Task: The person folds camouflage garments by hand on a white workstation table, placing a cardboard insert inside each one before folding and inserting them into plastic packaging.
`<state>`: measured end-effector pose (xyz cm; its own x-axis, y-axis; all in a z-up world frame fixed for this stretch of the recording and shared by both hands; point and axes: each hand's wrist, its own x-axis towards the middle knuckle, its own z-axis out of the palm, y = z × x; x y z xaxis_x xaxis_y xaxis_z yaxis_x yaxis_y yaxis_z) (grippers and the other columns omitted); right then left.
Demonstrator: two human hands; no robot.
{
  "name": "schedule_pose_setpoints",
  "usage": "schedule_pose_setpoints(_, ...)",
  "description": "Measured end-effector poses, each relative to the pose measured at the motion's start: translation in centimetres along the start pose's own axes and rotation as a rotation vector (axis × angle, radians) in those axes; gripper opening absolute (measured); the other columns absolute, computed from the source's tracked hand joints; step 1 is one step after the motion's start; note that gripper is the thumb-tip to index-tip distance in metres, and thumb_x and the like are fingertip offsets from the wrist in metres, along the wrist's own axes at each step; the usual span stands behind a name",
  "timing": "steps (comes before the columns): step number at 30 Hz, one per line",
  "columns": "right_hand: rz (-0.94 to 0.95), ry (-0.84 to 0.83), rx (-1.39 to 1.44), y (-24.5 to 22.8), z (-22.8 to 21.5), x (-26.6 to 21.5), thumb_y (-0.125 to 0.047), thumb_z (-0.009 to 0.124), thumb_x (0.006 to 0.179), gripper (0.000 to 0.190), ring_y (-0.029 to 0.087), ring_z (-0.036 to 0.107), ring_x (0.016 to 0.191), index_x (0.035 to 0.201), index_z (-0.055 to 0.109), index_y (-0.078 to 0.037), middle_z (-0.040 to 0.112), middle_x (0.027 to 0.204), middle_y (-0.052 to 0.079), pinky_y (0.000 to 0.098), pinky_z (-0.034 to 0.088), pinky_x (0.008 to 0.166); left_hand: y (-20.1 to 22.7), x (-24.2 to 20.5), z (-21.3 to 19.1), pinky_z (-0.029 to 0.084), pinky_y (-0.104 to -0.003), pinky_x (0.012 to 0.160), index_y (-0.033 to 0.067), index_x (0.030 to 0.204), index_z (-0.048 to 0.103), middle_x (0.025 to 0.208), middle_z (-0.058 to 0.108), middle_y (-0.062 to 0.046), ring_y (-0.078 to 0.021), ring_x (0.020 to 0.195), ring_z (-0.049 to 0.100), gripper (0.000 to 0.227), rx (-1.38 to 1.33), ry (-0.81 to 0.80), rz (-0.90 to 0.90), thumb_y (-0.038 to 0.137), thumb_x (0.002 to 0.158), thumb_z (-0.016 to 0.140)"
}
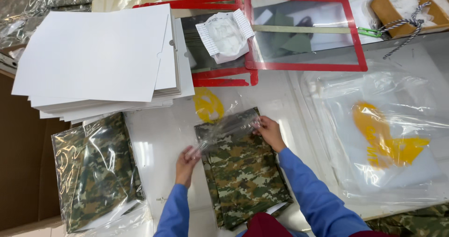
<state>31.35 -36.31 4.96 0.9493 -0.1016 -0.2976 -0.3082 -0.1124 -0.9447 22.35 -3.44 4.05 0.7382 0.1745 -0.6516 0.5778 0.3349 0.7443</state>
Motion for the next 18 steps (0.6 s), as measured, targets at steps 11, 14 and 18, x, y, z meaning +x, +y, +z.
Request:
schedule_pose_setpoints(11, -0.469, 0.11, -0.713, -2.9, 3.3, 9.7, -0.018, 0.066, 0.099, 0.012, 0.032, 0.068, 0.092, 0.103, 0.07, -0.007, 0.067, 0.091, 0.012, 0.0442, 0.055, 0.085, 5.0, 8.9, 3.8, 0.062, -0.046, 0.089, 0.005, 0.158, 0.035, 0.14, 0.062, -0.023, -0.0342, 0.108, 0.072, 0.075, 0.667, 0.203, 0.826, -0.018, 0.091, 0.06)
schedule_pose_setpoints(14, -0.577, 0.163, -0.727, -0.9, 3.0, 9.0, -0.017, 0.068, 0.1, 0.009, 0.029, 0.068, 0.09, 0.1, 0.07, -0.008, 0.068, 0.089, 0.01, 0.0396, 0.054, 0.084, 3.5, 7.8, 3.2, 0.063, -0.044, 0.089, 0.0096, 0.163, 0.027, 0.138, 0.063, -0.021, -0.0348, 0.107, 0.072, 0.084, 0.59, 0.136, 0.737, -0.017, 0.091, 0.06)
schedule_pose_setpoints(18, -0.623, 0.164, -0.678, 0.8, 2.6, 7.2, -0.008, 0.068, 0.099, 0.004, 0.034, 0.066, 0.093, 0.099, 0.069, -0.004, 0.067, 0.09, 0.014, 0.0438, 0.051, 0.085, 0.7, 6.3, 1.6, 0.062, -0.041, 0.09, 0.0091, 0.164, 0.026, 0.131, 0.066, -0.025, -0.0366, 0.109, 0.071, 0.087, 0.517, 0.088, 0.587, -0.018, 0.089, 0.061)
